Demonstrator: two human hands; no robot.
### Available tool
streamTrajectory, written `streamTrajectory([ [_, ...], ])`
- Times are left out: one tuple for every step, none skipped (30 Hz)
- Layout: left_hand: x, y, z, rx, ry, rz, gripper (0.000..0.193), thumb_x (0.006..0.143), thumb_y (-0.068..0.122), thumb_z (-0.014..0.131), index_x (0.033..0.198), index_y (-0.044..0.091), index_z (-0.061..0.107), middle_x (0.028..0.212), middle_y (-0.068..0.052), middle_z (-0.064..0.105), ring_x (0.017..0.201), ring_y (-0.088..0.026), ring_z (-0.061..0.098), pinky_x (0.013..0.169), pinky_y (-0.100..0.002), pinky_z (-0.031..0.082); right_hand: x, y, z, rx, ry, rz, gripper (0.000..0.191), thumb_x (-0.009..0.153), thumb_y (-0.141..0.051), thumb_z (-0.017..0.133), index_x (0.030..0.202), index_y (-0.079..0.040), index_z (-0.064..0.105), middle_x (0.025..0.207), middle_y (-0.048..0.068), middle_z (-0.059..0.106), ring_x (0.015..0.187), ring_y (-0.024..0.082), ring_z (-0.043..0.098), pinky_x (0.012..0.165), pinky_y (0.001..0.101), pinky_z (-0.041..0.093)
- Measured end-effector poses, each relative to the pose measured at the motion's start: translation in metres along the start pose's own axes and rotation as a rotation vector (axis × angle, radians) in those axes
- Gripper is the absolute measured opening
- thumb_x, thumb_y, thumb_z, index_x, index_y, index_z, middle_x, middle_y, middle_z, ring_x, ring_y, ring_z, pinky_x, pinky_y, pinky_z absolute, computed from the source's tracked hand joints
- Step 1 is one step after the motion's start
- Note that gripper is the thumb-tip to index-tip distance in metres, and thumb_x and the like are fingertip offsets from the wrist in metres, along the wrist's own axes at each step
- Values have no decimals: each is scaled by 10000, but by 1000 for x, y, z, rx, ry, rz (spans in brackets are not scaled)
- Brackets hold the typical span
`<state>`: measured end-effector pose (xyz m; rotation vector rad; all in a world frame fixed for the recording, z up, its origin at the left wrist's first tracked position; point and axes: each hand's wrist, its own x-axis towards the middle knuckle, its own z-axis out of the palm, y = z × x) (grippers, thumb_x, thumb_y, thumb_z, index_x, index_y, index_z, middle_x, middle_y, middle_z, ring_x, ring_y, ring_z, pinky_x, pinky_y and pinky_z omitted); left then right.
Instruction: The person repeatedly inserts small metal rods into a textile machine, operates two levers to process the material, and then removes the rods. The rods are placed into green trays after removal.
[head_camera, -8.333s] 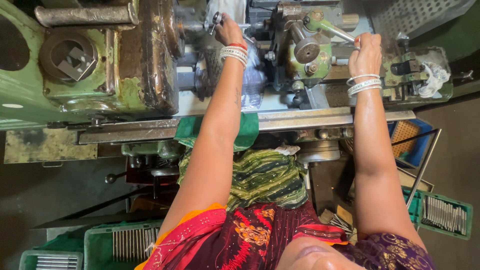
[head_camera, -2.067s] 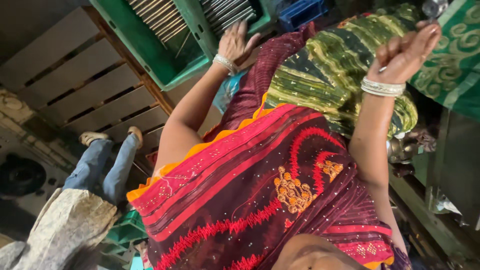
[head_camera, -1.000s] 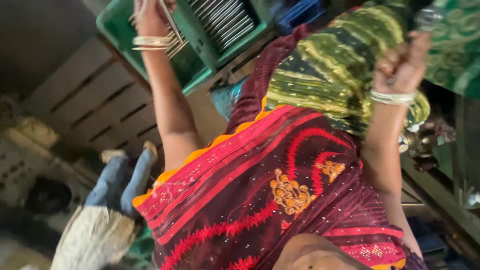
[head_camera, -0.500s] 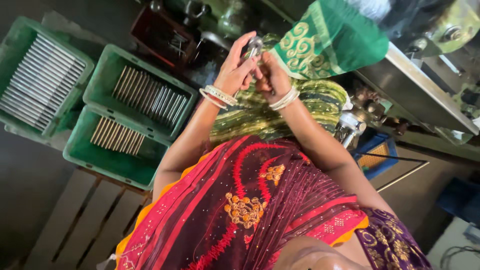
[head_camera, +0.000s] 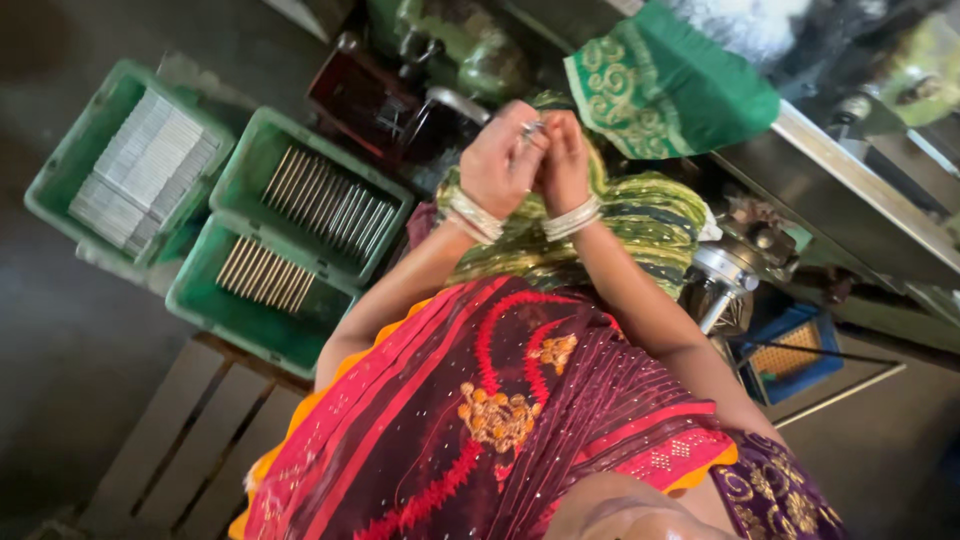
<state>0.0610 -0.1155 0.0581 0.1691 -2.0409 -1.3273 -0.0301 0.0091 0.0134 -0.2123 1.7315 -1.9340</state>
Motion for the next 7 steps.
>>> streamTrajectory([
  [3,-3,-10,185,-12,149,158,1085,317,665,1185,219,593,833,-55,582,639,-190,573,602,-332,485,-4,-6,-2,181,-63,190,249,1101,-398,537,925,-222,531,656,-59,426,454,74,332,395,248,229],
  [11,-12,-23,372,-25,298,188,1049,352,692,1173,231,617,797,-46,565,623,-212,578,565,-353,472,-7,-11,-4,288,-143,321,258,1102,-407,536,915,-230,523,647,-65,411,450,75,325,393,249,223],
  [17,-19,-33,557,-39,453,220,1014,386,719,1160,242,640,761,-39,548,607,-235,584,529,-376,459,-10,-14,-3,296,-223,378,267,1102,-416,535,904,-237,516,638,-71,397,446,75,318,390,250,217],
  [19,-21,-37,578,-50,477,261,1012,410,716,1185,231,636,775,-42,564,608,-230,589,530,-368,466,-10,-19,-2,284,-324,422,293,1101,-449,533,890,-250,494,624,-79,356,441,72,286,393,249,205],
  [18,-22,-38,592,-65,499,304,1010,433,714,1210,220,631,789,-45,581,610,-225,594,531,-360,472,-12,-20,2,268,-309,458,307,1080,-479,530,883,-246,491,621,-75,351,439,75,287,392,250,210],
  [14,-24,-34,599,-82,522,346,1008,457,711,1235,209,626,803,-48,598,611,-220,598,533,-352,479,-15,-20,2,250,-288,492,326,1058,-510,527,876,-242,488,619,-70,347,436,78,289,390,251,214],
  [13,-25,-32,618,-107,443,369,1017,449,721,1257,182,634,764,-31,577,595,-214,592,528,-357,477,-15,-21,3,235,-267,517,348,1036,-540,525,869,-238,485,616,-65,343,434,80,290,388,253,219],
])
